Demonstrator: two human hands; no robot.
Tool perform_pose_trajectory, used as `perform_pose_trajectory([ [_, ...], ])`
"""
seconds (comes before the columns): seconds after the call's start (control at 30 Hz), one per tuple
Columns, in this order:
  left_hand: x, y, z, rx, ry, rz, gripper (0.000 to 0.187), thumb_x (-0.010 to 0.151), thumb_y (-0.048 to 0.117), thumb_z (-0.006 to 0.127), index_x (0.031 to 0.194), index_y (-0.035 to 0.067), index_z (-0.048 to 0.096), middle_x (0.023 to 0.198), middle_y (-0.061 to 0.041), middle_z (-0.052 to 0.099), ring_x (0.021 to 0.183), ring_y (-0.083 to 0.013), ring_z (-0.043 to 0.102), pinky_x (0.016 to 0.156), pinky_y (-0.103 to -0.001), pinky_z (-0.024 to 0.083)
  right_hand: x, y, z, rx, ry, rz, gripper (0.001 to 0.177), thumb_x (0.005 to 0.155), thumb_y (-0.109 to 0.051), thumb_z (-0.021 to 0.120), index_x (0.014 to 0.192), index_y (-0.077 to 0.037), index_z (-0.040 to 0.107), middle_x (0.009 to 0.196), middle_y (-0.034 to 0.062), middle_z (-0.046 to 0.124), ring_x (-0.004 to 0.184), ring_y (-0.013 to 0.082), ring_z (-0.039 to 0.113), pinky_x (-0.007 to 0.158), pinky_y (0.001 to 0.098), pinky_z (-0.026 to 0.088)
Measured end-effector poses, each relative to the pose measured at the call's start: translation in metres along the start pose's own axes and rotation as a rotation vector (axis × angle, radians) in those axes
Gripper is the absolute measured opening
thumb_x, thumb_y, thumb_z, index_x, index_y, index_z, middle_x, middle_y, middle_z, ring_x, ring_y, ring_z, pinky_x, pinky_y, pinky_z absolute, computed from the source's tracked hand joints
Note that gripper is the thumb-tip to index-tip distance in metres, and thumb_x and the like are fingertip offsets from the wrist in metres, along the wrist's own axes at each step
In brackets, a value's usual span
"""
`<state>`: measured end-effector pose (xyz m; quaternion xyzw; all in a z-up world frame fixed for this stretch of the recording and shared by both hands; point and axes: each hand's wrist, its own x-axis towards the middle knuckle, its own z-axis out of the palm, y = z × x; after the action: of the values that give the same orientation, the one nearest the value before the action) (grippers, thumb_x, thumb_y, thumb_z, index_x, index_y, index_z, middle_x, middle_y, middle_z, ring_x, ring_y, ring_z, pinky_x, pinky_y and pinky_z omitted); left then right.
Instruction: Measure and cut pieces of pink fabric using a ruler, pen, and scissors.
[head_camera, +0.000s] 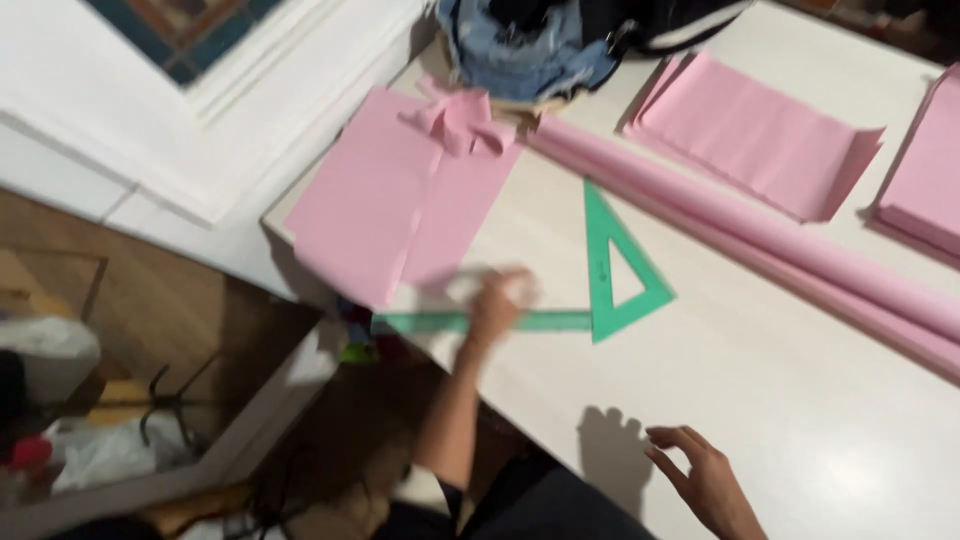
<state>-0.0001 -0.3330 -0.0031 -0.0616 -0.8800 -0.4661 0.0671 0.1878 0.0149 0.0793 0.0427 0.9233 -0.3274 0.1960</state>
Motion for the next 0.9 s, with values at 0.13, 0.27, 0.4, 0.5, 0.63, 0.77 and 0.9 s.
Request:
perform_pose_trajectory([
  [0.13, -0.003, -0.060, -0.119, 0.795, 0.368, -0.190, 0.066, 0.076, 0.053, 0.078, 0.126, 0.011, 0.070, 0.119, -0.015, 0.072, 0.114, -0.0336, 0.067, 0.104, -0.053, 0.050, -0.019, 0.064, 0.038, -0.057, -0.177, -0.091, 0.028, 0.088, -0.028, 0.071, 0.113, -0.016, 0.077, 0.110, 0.0025, 0.078, 0.097, 0.0180, 0.079, 0.083, 0.0368, 0.065],
  [0.27, -0.025, -0.116, -0.150, 1.082, 0.519, -0.079, 0.086, 0.058, 0.064, 0.081, 0.122, 0.007, 0.069, 0.123, -0.023, 0.070, 0.113, -0.0444, 0.065, 0.095, -0.061, 0.053, -0.038, 0.090, 0.054, -0.084, -0.216, -0.154, 0.026, 0.088, -0.028, 0.073, 0.110, -0.016, 0.078, 0.102, 0.0031, 0.079, 0.095, 0.0190, 0.077, 0.088, 0.0362, 0.066],
  [0.4, 0.001, -0.168, -0.146, 0.884, 0.396, -0.184, 0.057, 0.082, 0.041, 0.075, 0.126, 0.007, 0.064, 0.119, -0.020, 0.071, 0.105, -0.0414, 0.068, 0.088, -0.056, 0.057, -0.036, 0.180, 0.119, -0.115, -0.182, -0.126, 0.032, 0.085, -0.030, 0.078, 0.114, -0.017, 0.077, 0.096, 0.0020, 0.078, 0.092, 0.0164, 0.078, 0.090, 0.0372, 0.064],
  [0.5, 0.002, -0.156, -0.160, 0.855, 0.380, -0.270, 0.033, 0.096, 0.022, 0.065, 0.128, 0.012, 0.063, 0.107, -0.018, 0.073, 0.092, -0.0405, 0.071, 0.078, -0.055, 0.059, -0.047, 0.206, 0.151, -0.116, -0.146, -0.093, 0.030, 0.082, -0.031, 0.082, 0.111, -0.021, 0.079, 0.092, -0.0009, 0.080, 0.089, 0.0116, 0.080, 0.088, 0.0347, 0.065],
  [0.63, 0.008, -0.065, -0.176, 0.825, 0.540, 0.109, 0.042, 0.098, 0.006, 0.055, 0.139, 0.013, 0.061, 0.089, -0.015, 0.072, 0.072, -0.0359, 0.070, 0.064, -0.049, 0.060, -0.098, 0.163, 0.145, 0.066, 0.005, 0.138, 0.016, 0.083, -0.023, 0.087, 0.097, -0.016, 0.083, 0.085, 0.0023, 0.084, 0.086, 0.0135, 0.082, 0.083, 0.0332, 0.067],
  [0.77, -0.027, 0.023, -0.083, 1.107, 0.396, 0.312, 0.052, 0.102, 0.032, 0.044, 0.146, 0.006, 0.050, 0.104, -0.012, 0.074, 0.053, -0.0165, 0.059, 0.044, -0.030, 0.052, -0.107, 0.199, 0.171, 0.223, 0.149, 0.178, 0.011, 0.085, -0.016, 0.082, 0.095, -0.010, 0.084, 0.086, 0.0070, 0.078, 0.085, 0.0180, 0.077, 0.082, 0.0338, 0.065],
  [0.9, -0.123, 0.112, 0.065, 0.803, 0.289, 0.595, 0.036, 0.115, 0.014, 0.037, 0.150, 0.012, 0.047, 0.088, -0.006, 0.065, 0.063, -0.0100, 0.058, 0.046, -0.021, 0.045, -0.127, 0.192, 0.154, 0.704, 0.241, 0.072, 0.024, 0.092, -0.009, 0.071, 0.114, 0.002, 0.072, 0.088, 0.0141, 0.077, 0.087, 0.0205, 0.074, 0.083, 0.0344, 0.058],
])
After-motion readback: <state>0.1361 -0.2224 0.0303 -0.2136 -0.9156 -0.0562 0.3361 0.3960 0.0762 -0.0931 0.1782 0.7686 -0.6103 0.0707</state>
